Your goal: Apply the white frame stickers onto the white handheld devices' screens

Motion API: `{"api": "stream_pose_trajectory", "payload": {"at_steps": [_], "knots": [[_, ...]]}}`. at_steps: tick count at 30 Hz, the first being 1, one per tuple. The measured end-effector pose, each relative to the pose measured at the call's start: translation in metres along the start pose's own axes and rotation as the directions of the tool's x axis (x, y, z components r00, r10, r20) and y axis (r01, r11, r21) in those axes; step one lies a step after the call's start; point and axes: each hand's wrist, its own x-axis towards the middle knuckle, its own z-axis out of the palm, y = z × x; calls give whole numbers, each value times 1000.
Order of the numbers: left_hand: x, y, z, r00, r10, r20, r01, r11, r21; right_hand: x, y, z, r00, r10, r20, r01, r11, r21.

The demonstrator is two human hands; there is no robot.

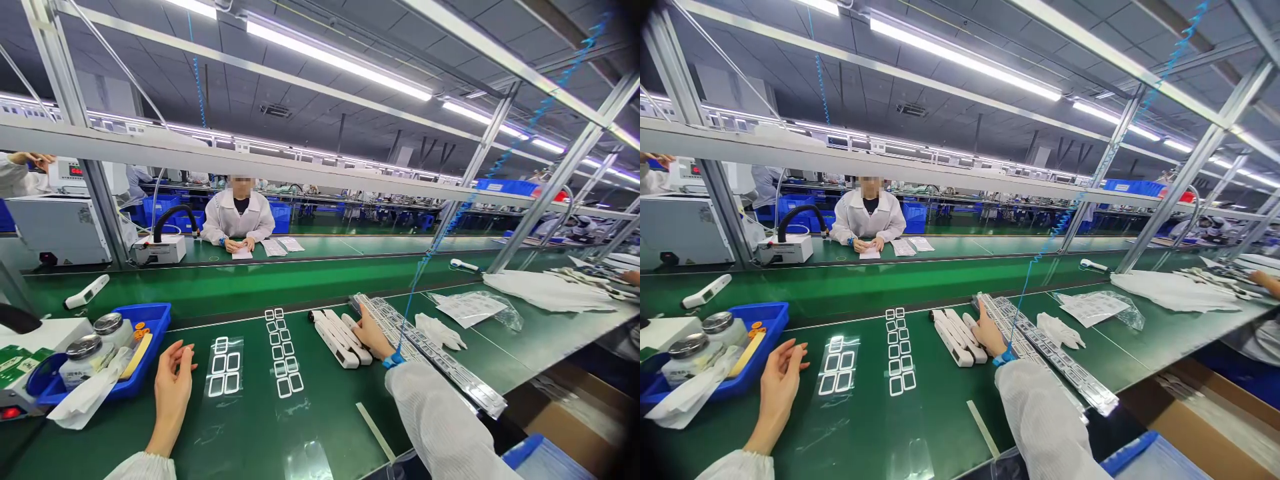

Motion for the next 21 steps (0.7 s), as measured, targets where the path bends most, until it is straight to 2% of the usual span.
{"api": "stream_pose_trajectory", "payload": {"at_steps": [3, 7, 10, 12, 13, 14, 15, 16, 17, 19, 20, 21], "knots": [[1, 1, -3, 1000, 0, 7, 0, 1000, 29, -2, -5, -17, 996, -58, -66, 65, 992, 104], [-4, 13, 1, 999, 51, -18, -50, 998, 26, -23, -24, -49, 960, -112, -256, 174, 957, 234], [-36, 36, 10, 999, 39, -2, -39, 998, -45, -54, -53, -66, 893, -96, -440, 327, 809, 488], [-76, 55, 18, 990, -85, 109, 99, 986, -134, -83, -79, -67, 877, -30, -479, 377, 660, 649], [-98, 63, 23, 964, -161, 212, 198, 966, -165, -99, -94, -64, 889, -5, -457, 367, 603, 708], [-121, 70, 27, 914, -236, 331, 309, 932, -190, -118, -110, -58, 908, 9, -419, 345, 549, 761], [-141, 76, 31, 839, -317, 442, 443, 870, -216, -138, -125, -49, 929, 5, -369, 319, 492, 810], [-158, 80, 34, 756, -388, 526, 580, 771, -264, -160, -141, -37, 951, -15, -310, 286, 431, 856], [-171, 83, 34, 700, -428, 572, 682, 637, -358, -183, -156, -24, 970, -48, -239, 239, 376, 895], [-182, 86, 25, 739, -456, 496, 668, 404, -625, -230, -181, 6, 990, -129, -62, 98, 295, 951], [-183, 87, 15, 769, -484, 417, 604, 337, -722, -252, -191, 20, 987, -162, 25, 20, 272, 962], [-181, 88, 0, 799, -512, 314, 517, 320, -794, -272, -199, 33, 977, -188, 102, -51, 259, 964]]}}
